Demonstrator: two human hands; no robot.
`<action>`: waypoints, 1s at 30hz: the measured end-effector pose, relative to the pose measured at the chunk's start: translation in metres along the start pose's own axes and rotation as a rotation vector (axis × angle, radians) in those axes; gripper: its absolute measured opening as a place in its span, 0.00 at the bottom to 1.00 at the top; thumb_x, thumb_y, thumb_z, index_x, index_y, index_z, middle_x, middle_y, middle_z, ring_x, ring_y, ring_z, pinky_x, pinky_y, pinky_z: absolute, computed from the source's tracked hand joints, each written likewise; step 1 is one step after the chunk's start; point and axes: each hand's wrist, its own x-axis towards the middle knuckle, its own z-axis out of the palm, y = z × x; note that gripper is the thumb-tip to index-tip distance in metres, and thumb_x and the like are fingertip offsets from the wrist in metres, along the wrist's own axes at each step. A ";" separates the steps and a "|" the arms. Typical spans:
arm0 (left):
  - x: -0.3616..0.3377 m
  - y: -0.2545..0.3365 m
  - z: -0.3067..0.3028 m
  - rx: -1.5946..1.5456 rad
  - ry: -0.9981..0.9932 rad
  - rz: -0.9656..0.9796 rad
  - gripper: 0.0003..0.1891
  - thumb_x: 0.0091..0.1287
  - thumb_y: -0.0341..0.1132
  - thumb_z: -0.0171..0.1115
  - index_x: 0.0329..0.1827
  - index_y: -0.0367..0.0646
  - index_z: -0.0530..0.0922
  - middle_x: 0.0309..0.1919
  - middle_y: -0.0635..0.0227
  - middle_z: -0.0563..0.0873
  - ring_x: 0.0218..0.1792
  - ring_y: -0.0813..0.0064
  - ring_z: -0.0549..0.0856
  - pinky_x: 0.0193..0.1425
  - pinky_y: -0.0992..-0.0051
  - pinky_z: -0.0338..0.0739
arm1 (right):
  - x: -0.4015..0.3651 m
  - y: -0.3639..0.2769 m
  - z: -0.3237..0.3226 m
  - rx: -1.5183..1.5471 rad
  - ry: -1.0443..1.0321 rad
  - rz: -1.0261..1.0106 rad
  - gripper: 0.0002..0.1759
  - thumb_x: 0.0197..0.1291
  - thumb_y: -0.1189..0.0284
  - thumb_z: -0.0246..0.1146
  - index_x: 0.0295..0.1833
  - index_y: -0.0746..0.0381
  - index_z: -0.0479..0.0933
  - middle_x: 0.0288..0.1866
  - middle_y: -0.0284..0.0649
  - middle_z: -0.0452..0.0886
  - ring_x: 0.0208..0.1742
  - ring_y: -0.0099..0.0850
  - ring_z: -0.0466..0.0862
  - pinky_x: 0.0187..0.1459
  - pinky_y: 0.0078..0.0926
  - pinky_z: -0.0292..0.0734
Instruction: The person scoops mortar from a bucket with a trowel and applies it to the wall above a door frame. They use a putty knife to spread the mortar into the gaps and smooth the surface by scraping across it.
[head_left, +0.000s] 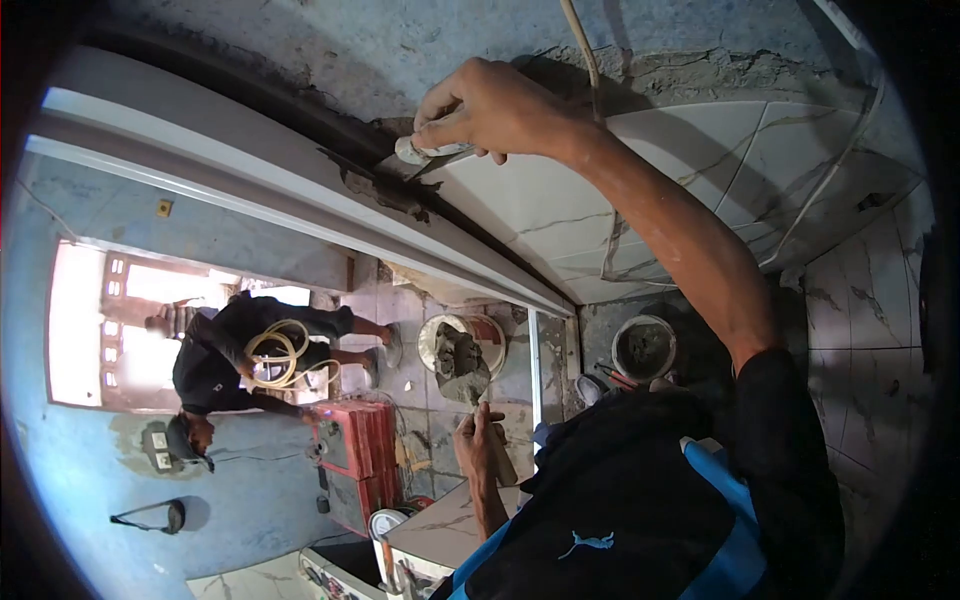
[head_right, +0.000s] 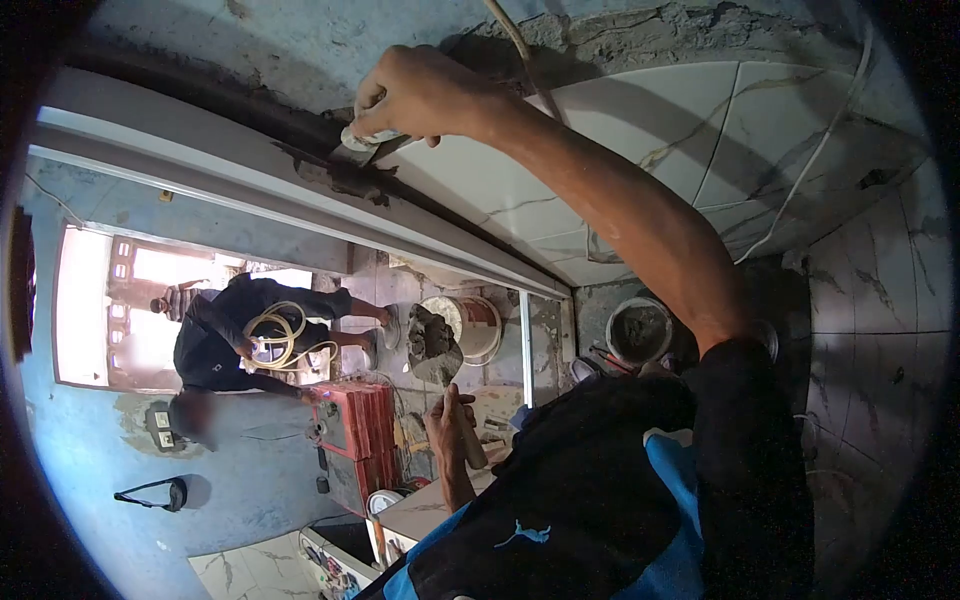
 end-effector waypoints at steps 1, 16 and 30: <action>-0.001 0.002 0.001 0.000 -0.003 0.002 0.23 0.66 0.51 0.59 0.31 0.35 0.81 0.17 0.68 0.78 0.19 0.80 0.76 0.24 0.78 0.70 | -0.001 -0.002 0.001 -0.028 0.010 -0.002 0.15 0.55 0.62 0.68 0.38 0.64 0.84 0.20 0.37 0.79 0.15 0.22 0.74 0.15 0.21 0.70; 0.004 -0.013 0.000 -0.050 -0.015 0.036 0.24 0.66 0.52 0.59 0.32 0.33 0.81 0.17 0.67 0.78 0.19 0.79 0.77 0.25 0.79 0.70 | -0.012 -0.043 -0.065 0.088 -0.164 -0.102 0.15 0.62 0.66 0.62 0.41 0.70 0.82 0.24 0.41 0.82 0.19 0.23 0.79 0.19 0.19 0.74; -0.002 -0.002 0.005 -0.037 -0.028 0.066 0.22 0.67 0.48 0.59 0.30 0.33 0.79 0.16 0.67 0.77 0.17 0.80 0.75 0.22 0.80 0.68 | -0.012 -0.016 -0.025 -0.015 0.095 -0.060 0.16 0.58 0.62 0.66 0.43 0.65 0.84 0.27 0.38 0.84 0.15 0.20 0.76 0.15 0.17 0.71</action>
